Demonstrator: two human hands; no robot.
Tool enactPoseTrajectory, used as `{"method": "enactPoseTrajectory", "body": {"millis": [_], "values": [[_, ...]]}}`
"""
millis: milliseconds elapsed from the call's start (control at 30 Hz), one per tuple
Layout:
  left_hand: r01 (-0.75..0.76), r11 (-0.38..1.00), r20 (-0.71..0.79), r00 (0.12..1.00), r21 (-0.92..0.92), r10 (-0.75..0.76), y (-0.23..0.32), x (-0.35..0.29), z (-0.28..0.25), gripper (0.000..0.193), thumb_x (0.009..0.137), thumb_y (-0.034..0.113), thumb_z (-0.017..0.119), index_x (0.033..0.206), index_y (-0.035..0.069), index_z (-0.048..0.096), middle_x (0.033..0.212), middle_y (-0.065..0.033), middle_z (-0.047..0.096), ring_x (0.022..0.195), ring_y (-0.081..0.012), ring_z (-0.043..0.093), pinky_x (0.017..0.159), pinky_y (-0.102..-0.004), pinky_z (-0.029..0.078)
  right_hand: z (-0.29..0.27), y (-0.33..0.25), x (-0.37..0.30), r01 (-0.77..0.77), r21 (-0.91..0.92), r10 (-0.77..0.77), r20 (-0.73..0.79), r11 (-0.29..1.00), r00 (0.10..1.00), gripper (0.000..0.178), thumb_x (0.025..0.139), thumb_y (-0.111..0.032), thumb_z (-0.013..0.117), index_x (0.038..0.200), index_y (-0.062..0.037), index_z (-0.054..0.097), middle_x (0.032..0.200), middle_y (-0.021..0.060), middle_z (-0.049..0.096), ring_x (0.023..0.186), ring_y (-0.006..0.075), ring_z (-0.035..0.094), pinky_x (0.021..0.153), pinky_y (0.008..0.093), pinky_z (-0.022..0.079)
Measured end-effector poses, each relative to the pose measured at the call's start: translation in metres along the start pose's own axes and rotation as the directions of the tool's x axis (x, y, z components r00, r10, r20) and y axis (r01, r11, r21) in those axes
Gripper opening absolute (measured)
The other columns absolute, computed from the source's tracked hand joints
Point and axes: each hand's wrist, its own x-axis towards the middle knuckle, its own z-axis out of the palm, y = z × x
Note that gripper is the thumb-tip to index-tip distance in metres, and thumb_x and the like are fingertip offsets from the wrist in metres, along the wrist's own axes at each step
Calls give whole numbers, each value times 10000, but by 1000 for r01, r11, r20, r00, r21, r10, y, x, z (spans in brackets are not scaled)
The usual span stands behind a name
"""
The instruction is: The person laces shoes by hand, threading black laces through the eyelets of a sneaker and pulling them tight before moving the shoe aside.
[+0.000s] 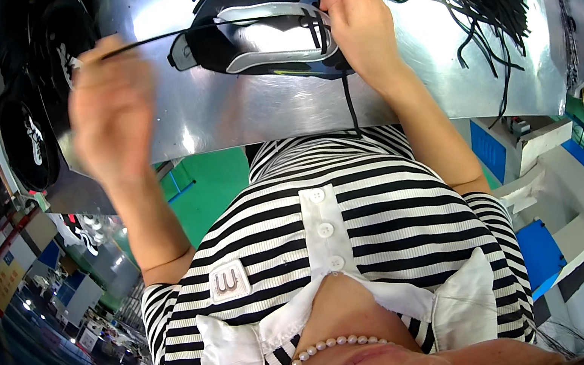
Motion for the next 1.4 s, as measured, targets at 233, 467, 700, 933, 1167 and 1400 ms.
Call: {"method": "enactPoseTrajectory", "body": {"millis": [233, 467, 700, 933, 1167, 1400], "values": [[-260, 202, 239, 963, 944, 125, -79, -1, 51, 149, 766, 49, 768, 880, 28, 676, 1079, -84, 664, 1012, -252, 603, 874, -347, 472, -11, 0, -1, 12, 358, -9, -10, 934, 1000, 187, 953, -100, 597, 1126, -32, 612, 861, 121, 705, 739, 187, 693, 650, 303, 523], [-241, 306, 179, 960, 921, 215, -97, 9, 41, 230, 781, 107, 767, 963, 44, 642, 881, -85, 649, 805, -286, 611, 703, -379, 491, -34, -28, -49, -51, 219, -11, 273, 974, 962, 191, 938, -86, 632, 1122, -52, 594, 856, 112, 700, 704, 225, 690, 620, 313, 517], [-207, 259, 180, 976, 944, 123, -94, 9, 35, 209, 792, 102, 774, 955, 35, 662, 883, -90, 671, 781, -267, 645, 677, -337, 505, -30, -25, -51, -53, 136, 4, 337, 989, 941, 143, 928, -104, 644, 1045, -41, 593, 855, 120, 703, 742, 253, 703, 638, 328, 528], [-207, 315, 170, 975, 926, 142, -98, 9, 40, 182, 787, 97, 779, 918, 31, 671, 865, -79, 695, 765, -246, 664, 685, -316, 519, -28, -27, -49, -111, 177, 44, 343, 978, 938, 131, 935, -105, 631, 1041, -40, 590, 836, 117, 707, 749, 260, 709, 650, 335, 529], [-175, 335, 134, 981, 926, 141, -99, 11, 41, 171, 786, 79, 777, 919, 28, 682, 873, -78, 705, 768, -228, 673, 696, -301, 528, -31, -22, -51, -110, 197, 39, 334, 974, 942, 133, 937, -108, 627, 1038, -33, 581, 838, 114, 713, 750, 271, 709, 656, 345, 527], [-55, 532, 33, 998, 845, 51, -102, 5, 41, 192, 820, 77, 768, 983, 5, 696, 895, -66, 722, 784, -133, 673, 715, -251, 525, -21, -19, -51, -155, 167, 92, 335, 974, 938, 168, 946, -113, 608, 1068, -36, 522, 820, 119, 710, 731, 270, 705, 646, 354, 524]]}}
